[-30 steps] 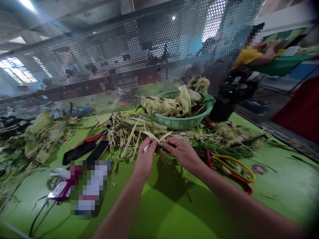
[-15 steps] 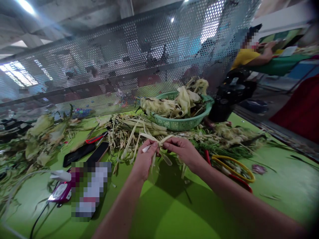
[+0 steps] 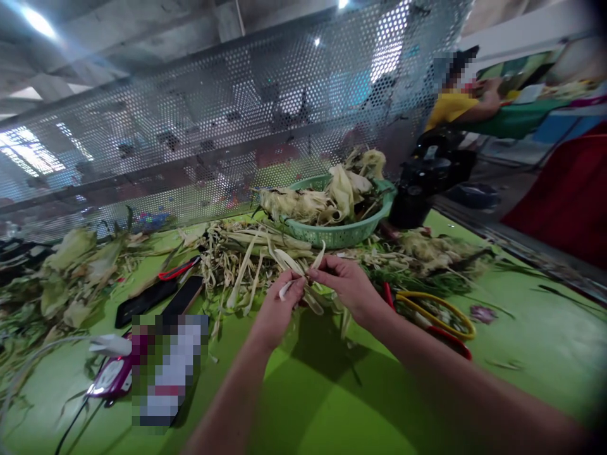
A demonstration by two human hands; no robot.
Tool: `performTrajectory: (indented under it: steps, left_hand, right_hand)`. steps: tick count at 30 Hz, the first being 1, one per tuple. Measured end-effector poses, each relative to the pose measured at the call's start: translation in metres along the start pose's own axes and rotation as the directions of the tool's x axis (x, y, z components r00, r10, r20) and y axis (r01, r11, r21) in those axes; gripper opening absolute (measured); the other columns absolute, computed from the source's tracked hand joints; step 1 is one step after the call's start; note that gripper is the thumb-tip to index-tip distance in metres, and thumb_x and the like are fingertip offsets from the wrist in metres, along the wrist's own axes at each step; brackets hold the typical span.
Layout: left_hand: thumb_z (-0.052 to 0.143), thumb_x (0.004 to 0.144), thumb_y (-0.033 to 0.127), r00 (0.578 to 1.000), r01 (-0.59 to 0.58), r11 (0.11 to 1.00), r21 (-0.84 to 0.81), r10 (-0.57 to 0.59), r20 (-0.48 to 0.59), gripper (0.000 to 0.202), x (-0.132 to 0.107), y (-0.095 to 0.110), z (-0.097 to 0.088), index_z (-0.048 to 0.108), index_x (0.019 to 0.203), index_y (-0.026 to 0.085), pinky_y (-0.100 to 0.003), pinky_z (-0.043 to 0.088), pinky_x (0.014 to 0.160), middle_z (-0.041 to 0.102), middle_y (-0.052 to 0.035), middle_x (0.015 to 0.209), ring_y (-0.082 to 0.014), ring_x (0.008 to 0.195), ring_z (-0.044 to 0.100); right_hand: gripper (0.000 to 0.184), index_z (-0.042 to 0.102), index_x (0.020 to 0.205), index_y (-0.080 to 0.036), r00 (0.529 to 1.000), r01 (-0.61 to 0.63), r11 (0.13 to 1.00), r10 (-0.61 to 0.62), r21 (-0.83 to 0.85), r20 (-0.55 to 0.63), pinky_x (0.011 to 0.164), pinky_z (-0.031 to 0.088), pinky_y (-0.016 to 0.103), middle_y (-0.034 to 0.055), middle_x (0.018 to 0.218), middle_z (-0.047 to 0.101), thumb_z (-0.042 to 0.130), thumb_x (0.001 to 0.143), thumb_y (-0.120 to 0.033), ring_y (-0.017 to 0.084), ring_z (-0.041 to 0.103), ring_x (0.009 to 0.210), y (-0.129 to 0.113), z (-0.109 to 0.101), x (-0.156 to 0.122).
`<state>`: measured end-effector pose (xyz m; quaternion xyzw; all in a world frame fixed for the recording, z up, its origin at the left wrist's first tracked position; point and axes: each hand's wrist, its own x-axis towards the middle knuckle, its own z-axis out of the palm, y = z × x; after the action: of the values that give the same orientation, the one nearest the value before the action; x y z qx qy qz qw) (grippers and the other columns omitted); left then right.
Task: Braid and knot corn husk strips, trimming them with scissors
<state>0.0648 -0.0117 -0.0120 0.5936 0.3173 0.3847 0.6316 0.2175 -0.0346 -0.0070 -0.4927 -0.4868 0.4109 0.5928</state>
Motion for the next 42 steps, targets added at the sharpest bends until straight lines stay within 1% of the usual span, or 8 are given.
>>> performTrajectory:
  steps: [8,11,15,22,32,35,39,42]
  left_hand:
    - [0.056,0.083,0.037,0.998,-0.039,0.998,0.043,0.037,0.051,0.02,-0.004,0.008,0.005,0.058,0.083,0.018,-0.021,0.038,0.063,0.049,0.0008,0.074,-0.0101,0.067,0.043]
    - [0.057,0.082,0.039,0.998,-0.029,0.999,0.026,0.027,0.054,0.021,-0.003,0.004,0.003,0.059,0.087,0.018,-0.021,0.039,0.063,0.051,0.001,0.074,-0.0105,0.067,0.045]
    - [0.056,0.083,0.039,0.996,-0.078,0.986,0.148,0.071,0.052,0.022,-0.001,-0.002,0.002,0.062,0.088,0.018,-0.022,0.04,0.069,0.058,-0.0013,0.08,-0.0128,0.074,0.049]
    - [0.052,0.085,0.04,0.996,-0.082,0.966,0.244,0.07,0.059,0.026,-0.002,0.0,0.002,0.063,0.092,0.018,-0.024,0.041,0.072,0.063,-0.0044,0.09,-0.0155,0.081,0.053]
    - [0.053,0.085,0.037,0.985,-0.137,0.968,0.211,0.109,0.136,0.025,-0.005,-0.003,0.009,0.065,0.087,0.016,-0.023,0.037,0.067,0.058,-0.0025,0.076,-0.0134,0.072,0.046]
    - [0.056,0.082,0.04,0.996,-0.074,0.983,0.166,0.065,0.055,0.025,-0.004,-0.006,0.011,0.065,0.082,0.016,-0.022,0.036,0.063,0.057,-0.0012,0.073,-0.0118,0.068,0.045]
    - [0.061,0.077,0.044,0.993,0.026,0.999,0.023,-0.023,-0.115,0.028,-0.001,-0.007,0.009,0.061,0.076,0.017,-0.021,0.035,0.058,0.052,0.0021,0.063,-0.0092,0.059,0.044]
    - [0.064,0.073,0.046,0.981,0.046,0.993,-0.109,-0.066,-0.18,0.03,0.002,-0.006,0.004,0.062,0.075,0.017,-0.021,0.037,0.059,0.054,0.0017,0.064,-0.009,0.059,0.047]
  right_hand:
    - [0.024,0.059,0.065,-0.017,0.999,-0.024,0.996,0.027,0.082,-0.032,0.064,0.04,0.027,-0.003,0.063,0.056,0.072,0.066,-0.037,0.012,0.048,0.061,-0.01,-0.001,-0.002]
    - [0.022,0.063,0.071,-0.017,0.997,-0.068,0.993,0.064,0.099,0.048,0.064,0.041,0.027,-0.0023,0.066,0.059,0.07,0.068,-0.037,0.012,0.051,0.063,-0.01,-0.002,-0.001]
    - [0.025,0.065,0.08,-0.016,0.986,-0.106,0.992,0.095,0.073,0.137,0.069,0.042,0.029,-0.0003,0.073,0.062,0.072,0.068,-0.036,0.014,0.055,0.069,-0.006,-0.004,0.0]
    - [0.025,0.061,0.074,-0.017,0.994,-0.059,0.993,0.05,0.098,0.097,0.064,0.041,0.028,-0.0023,0.066,0.057,0.075,0.064,-0.035,0.013,0.051,0.064,-0.004,-0.003,0.001]
    - [0.016,0.061,0.071,-0.018,1.0,0.021,1.0,-0.021,-0.012,-0.018,0.058,0.041,0.026,-0.0012,0.065,0.056,0.068,0.069,-0.032,0.013,0.05,0.061,0.004,0.005,-0.006]
    - [0.019,0.062,0.074,-0.017,1.0,-0.002,0.998,0.001,-0.057,-0.01,0.059,0.042,0.026,-0.0005,0.066,0.058,0.069,0.069,-0.033,0.013,0.051,0.062,0.001,0.003,-0.004]
    - [0.028,0.066,0.084,-0.017,0.997,-0.066,0.998,0.066,0.004,0.031,0.067,0.044,0.028,0.0013,0.075,0.065,0.07,0.069,-0.04,0.015,0.057,0.069,-0.004,-0.003,0.002]
    - [0.028,0.067,0.08,-0.016,0.995,-0.096,0.995,0.094,0.042,0.034,0.07,0.045,0.029,0.0019,0.077,0.068,0.07,0.07,-0.042,0.016,0.059,0.072,-0.006,-0.004,0.003]
